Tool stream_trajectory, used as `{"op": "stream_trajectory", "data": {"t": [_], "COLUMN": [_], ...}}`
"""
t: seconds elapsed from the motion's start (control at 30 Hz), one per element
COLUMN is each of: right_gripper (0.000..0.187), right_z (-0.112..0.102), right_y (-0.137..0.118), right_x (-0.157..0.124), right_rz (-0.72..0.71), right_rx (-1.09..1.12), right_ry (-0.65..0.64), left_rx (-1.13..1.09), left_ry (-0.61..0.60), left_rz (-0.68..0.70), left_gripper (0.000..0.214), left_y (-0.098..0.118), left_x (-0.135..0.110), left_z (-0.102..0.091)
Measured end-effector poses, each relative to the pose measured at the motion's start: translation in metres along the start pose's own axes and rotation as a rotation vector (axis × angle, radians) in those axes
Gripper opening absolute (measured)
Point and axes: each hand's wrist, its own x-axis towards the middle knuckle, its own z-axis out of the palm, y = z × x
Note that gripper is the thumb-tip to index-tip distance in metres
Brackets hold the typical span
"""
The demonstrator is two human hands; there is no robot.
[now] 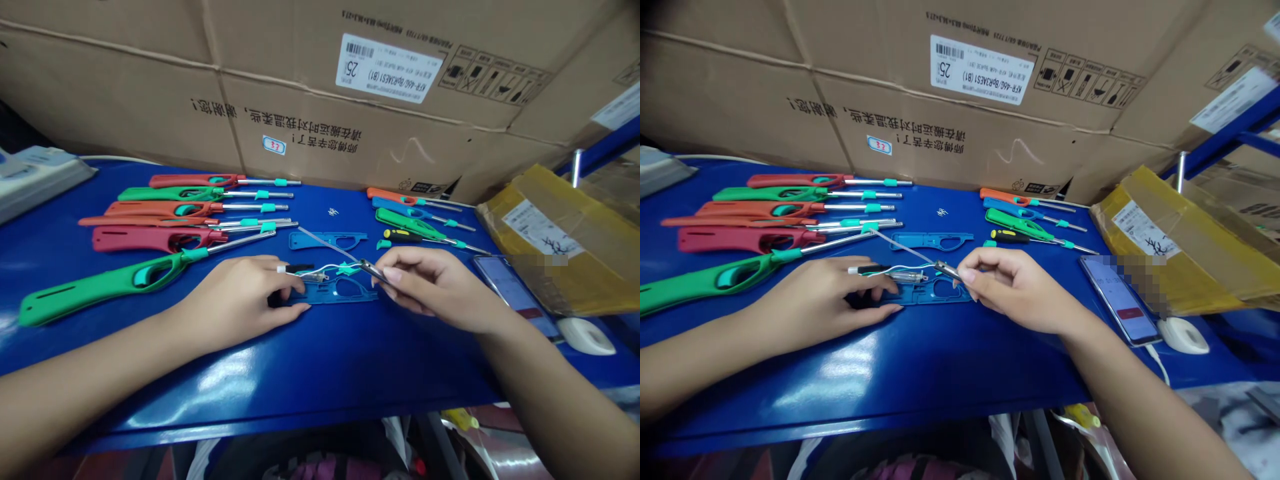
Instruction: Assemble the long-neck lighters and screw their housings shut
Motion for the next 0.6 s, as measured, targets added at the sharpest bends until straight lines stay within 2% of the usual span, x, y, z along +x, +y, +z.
{"op": "stream_trajectory", "data": {"t": [0.1, 0.27, 0.6], "right_gripper": [0.03, 0.029, 0.017], "right_z": [0.001, 0.003, 0.001], "right_y": [0.003, 0.01, 0.013], "right_x": [-0.002, -0.001, 0.0], "right_rz": [0.046, 0.034, -0.074], "right_rx": [0.051, 0.082, -0.09], "right_ry": [-0.017, -0.001, 0.036], "left_rx": [0.016, 0.005, -0.003], "left_ry": [-0.018, -0.002, 0.053], "left_rz": [0.0, 0.018, 0.101], "left_gripper": [0.018, 0.018, 0.015], "left_y": [0.0, -0.001, -0.001], "left_x": [0.001, 0.0, 0.002], "left_z": [-0.001, -0.001, -0.003]}}
